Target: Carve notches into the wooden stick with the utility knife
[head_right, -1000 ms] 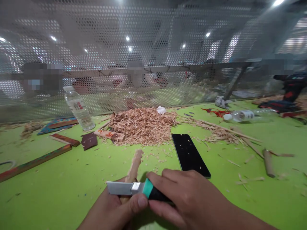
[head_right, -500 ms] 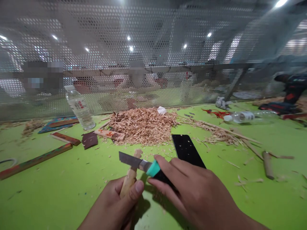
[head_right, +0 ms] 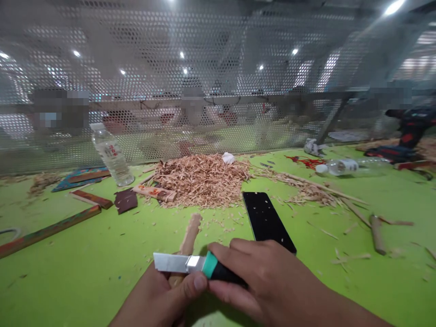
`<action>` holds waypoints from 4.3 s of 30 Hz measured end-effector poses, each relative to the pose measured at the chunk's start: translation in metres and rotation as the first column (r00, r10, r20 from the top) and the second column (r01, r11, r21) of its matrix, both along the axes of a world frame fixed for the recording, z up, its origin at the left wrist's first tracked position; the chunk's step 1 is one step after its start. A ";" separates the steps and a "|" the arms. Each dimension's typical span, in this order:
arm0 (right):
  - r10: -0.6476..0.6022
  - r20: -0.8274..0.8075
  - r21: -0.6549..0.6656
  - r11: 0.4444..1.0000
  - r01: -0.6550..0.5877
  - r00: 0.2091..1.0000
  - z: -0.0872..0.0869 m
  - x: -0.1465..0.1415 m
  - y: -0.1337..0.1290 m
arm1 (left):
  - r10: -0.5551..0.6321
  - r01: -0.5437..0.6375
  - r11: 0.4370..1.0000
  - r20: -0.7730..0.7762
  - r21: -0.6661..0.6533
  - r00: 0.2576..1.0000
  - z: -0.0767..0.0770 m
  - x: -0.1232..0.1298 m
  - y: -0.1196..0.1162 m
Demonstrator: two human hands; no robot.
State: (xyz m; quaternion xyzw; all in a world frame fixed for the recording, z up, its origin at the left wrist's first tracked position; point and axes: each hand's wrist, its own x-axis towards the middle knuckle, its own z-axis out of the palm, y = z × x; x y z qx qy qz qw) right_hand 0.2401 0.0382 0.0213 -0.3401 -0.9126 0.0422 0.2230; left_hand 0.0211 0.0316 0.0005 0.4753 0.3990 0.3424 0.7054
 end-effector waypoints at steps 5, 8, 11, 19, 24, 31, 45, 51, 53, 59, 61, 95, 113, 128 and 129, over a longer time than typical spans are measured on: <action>-0.091 -0.010 0.204 0.975 0.091 0.996 -0.011 -0.004 -0.009 | 0.089 -0.087 0.996 0.070 -0.031 0.994 -0.007 0.004 -0.002; -0.153 -0.048 0.246 0.956 0.160 0.987 -0.014 -0.006 -0.012 | 0.082 -0.084 0.996 -0.048 -0.044 0.996 -0.006 0.006 -0.002; -0.175 -0.049 0.263 0.948 0.181 0.983 -0.011 -0.004 -0.011 | 0.078 -0.080 0.997 -0.110 -0.021 0.991 -0.006 0.005 -0.002; -0.200 -0.156 0.187 0.956 0.228 0.967 -0.013 0.010 0.001 | 0.035 -0.032 0.999 -0.076 0.034 0.997 -0.009 0.000 -0.003; -0.073 -0.076 -0.032 0.997 0.071 0.994 -0.003 0.002 0.003 | -0.018 0.019 1.000 -0.065 0.011 0.998 -0.008 -0.001 -0.002; -0.059 -0.050 0.131 0.989 0.066 0.997 0.000 -0.005 -0.002 | 0.027 -0.029 0.999 -0.130 -0.014 0.991 -0.013 0.002 -0.003; -0.252 -0.185 0.269 0.917 0.296 0.950 -0.012 0.010 0.003 | 0.069 -0.075 0.997 -0.165 -0.029 0.984 -0.004 0.005 -0.005; -0.266 -0.164 0.170 0.941 0.293 0.950 -0.009 0.009 0.009 | 0.040 -0.041 0.999 -0.123 -0.011 0.992 -0.008 0.001 -0.007; -0.218 -0.134 0.145 0.961 0.237 0.967 -0.006 0.008 0.009 | 0.018 -0.018 1.000 -0.105 -0.006 0.994 -0.008 0.000 -0.007; -0.045 -0.068 0.021 0.999 0.047 0.997 -0.002 0.000 0.005 | -0.005 0.005 1.000 -0.137 -0.001 0.990 -0.005 -0.001 -0.006; -0.042 -0.058 0.028 0.999 0.044 0.997 -0.002 -0.001 0.005 | 0.002 -0.005 1.000 -0.154 -0.016 0.988 -0.003 0.000 -0.005; -0.135 -0.023 0.218 0.966 0.136 0.991 -0.003 -0.006 -0.007 | 0.056 -0.057 0.998 -0.178 -0.002 0.982 -0.002 0.005 -0.005; -0.207 -0.160 0.182 0.955 0.235 0.965 -0.001 0.004 0.007 | 0.086 -0.092 0.995 -0.122 -0.044 0.989 -0.003 0.007 -0.007; -0.144 -0.052 0.233 0.961 0.152 0.988 -0.003 -0.009 -0.008 | 0.100 -0.100 0.995 -0.196 0.013 0.976 -0.001 0.007 -0.005; -0.153 -0.049 0.247 0.956 0.161 0.987 -0.003 -0.010 -0.010 | 0.111 -0.109 0.994 -0.194 0.022 0.975 -0.001 0.007 -0.005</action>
